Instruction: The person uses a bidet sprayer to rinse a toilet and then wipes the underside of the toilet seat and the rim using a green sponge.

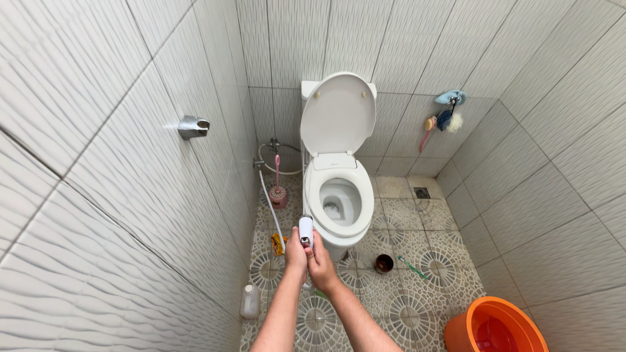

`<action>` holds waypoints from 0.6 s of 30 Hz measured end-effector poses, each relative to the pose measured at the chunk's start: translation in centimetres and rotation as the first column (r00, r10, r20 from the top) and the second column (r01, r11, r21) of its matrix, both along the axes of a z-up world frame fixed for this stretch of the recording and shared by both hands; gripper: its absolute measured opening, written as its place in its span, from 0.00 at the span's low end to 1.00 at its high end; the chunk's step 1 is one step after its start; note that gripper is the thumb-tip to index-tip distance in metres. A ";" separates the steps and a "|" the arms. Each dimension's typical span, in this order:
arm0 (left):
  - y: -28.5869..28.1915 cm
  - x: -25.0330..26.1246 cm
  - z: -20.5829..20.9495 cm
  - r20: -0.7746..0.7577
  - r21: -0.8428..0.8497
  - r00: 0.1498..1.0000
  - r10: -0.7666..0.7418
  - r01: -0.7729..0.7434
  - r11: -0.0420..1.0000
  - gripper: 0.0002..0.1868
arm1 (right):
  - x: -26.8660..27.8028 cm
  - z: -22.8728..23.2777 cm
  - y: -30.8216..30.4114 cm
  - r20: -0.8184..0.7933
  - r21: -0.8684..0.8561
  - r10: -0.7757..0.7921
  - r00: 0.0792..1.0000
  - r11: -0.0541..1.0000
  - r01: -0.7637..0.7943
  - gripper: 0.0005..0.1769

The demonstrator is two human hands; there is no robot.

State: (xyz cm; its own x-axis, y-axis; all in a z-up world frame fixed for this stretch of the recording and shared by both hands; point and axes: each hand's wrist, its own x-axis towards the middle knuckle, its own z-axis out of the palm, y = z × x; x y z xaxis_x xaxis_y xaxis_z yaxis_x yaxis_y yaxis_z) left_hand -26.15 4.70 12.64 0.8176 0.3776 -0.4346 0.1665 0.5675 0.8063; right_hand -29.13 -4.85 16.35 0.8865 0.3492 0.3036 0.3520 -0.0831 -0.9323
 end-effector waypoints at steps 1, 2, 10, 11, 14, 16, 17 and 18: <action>0.2 0.2 0.5 0.005 0.000 1.000 0.000 0.000 1.000 0.26 | 0.2 0.7 0.2 0.005 0.000 0.000 1.000 1.000 0.000 0.35; 0.3 0.4 1.1 0.026 0.016 1.000 -0.013 0.012 1.000 0.26 | 0.4 1.3 0.4 0.068 0.015 -0.011 0.998 1.000 0.010 0.35; 0.2 3.2 7.9 0.157 0.083 0.983 -0.093 0.081 0.993 0.25 | 2.9 5.9 0.5 0.196 0.060 -0.085 0.977 0.995 0.074 0.34; 0.0 3.2 8.8 0.169 0.119 0.979 -0.114 0.095 0.988 0.26 | 3.0 6.4 0.4 0.217 0.064 -0.090 0.972 0.995 0.077 0.34; -0.3 3.0 11.0 0.131 0.156 0.978 -0.160 0.139 0.978 0.26 | 3.2 7.4 0.1 0.233 0.064 -0.120 0.965 0.992 0.107 0.35; -0.5 3.3 11.8 0.086 0.158 0.978 -0.190 0.175 0.972 0.25 | 3.4 7.8 -0.1 0.232 0.061 -0.150 0.961 0.988 0.139 0.36; -0.8 3.6 11.9 0.127 0.153 0.971 -0.201 0.181 0.971 0.25 | 3.4 7.8 -0.2 0.239 0.079 -0.168 0.956 0.985 0.154 0.36; -1.0 3.9 11.9 0.169 0.148 0.963 -0.212 0.188 0.971 0.25 | 3.5 7.8 -0.3 0.247 0.096 -0.187 0.951 0.981 0.168 0.36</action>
